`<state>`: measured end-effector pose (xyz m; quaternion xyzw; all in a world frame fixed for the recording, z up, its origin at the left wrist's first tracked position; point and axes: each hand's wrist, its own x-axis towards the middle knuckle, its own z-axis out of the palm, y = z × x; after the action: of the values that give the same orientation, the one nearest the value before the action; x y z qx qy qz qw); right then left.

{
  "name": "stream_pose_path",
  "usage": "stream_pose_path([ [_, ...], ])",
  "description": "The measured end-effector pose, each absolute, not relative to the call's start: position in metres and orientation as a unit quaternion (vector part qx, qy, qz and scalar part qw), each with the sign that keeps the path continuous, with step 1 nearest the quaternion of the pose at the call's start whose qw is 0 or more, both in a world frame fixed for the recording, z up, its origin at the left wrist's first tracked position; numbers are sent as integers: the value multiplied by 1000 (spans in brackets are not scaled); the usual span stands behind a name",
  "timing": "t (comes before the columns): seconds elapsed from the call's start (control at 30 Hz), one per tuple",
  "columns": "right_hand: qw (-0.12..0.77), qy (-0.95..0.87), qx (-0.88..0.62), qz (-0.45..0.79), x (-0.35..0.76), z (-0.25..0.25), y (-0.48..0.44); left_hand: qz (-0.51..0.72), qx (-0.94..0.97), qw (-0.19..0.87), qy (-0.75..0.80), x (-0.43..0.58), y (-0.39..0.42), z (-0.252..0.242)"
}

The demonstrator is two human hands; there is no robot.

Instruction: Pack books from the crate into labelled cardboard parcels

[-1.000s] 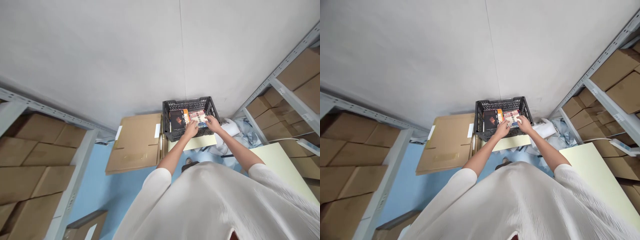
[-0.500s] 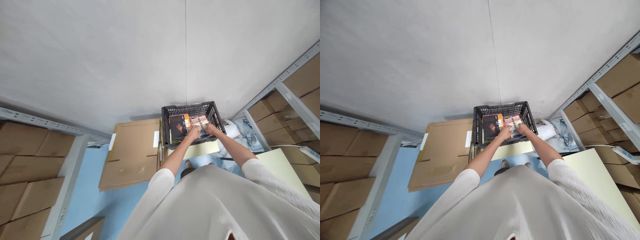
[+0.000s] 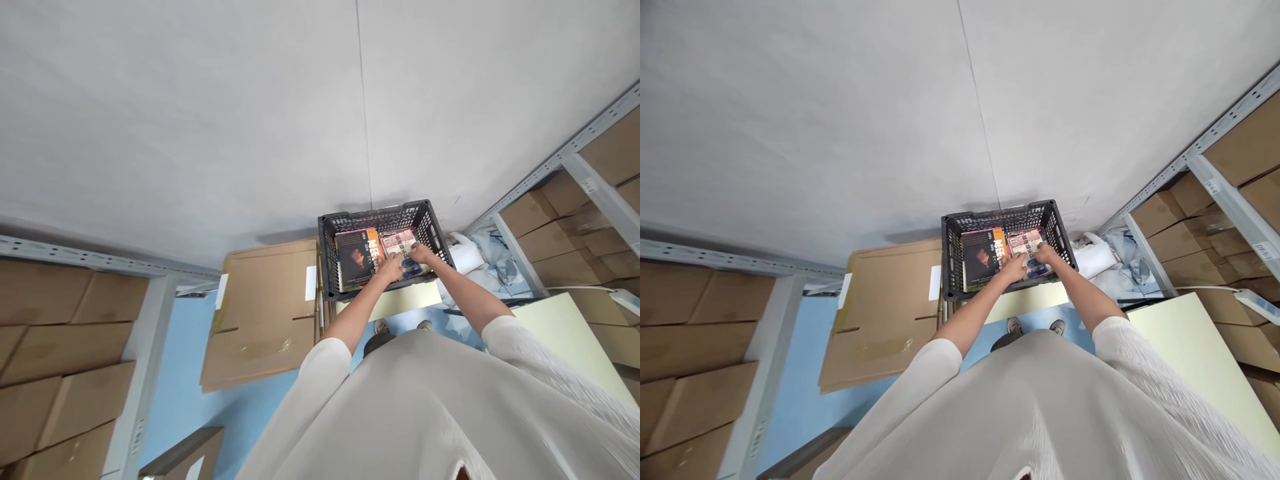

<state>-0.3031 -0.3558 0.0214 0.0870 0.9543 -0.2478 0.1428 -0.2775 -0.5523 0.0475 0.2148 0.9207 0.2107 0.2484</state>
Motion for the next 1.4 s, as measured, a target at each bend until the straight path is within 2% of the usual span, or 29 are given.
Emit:
stream_pose_path([
  [0.1,171,948,133,-231,-306,20,-352,224,210,245,920,-279,-553,46],
  [0.43,71,932,117,-336,-300,51,-355,241,182,234,924,-279,-553,49],
  [0.53,24,910,119,-395,-300,69,-353,293,160,183,925,-285,-554,51],
  [0.77,-92,773,160,-608,-289,116,-318,513,153,11,844,-311,-533,75],
  [0.93,-164,742,174,-626,-253,145,-265,546,214,-29,809,-307,-486,110],
  [1.17,-240,753,196,-580,-148,148,-162,511,307,7,803,-250,-381,136],
  [1.4,-239,729,334,-548,8,101,-60,474,371,119,790,-142,-252,99],
])
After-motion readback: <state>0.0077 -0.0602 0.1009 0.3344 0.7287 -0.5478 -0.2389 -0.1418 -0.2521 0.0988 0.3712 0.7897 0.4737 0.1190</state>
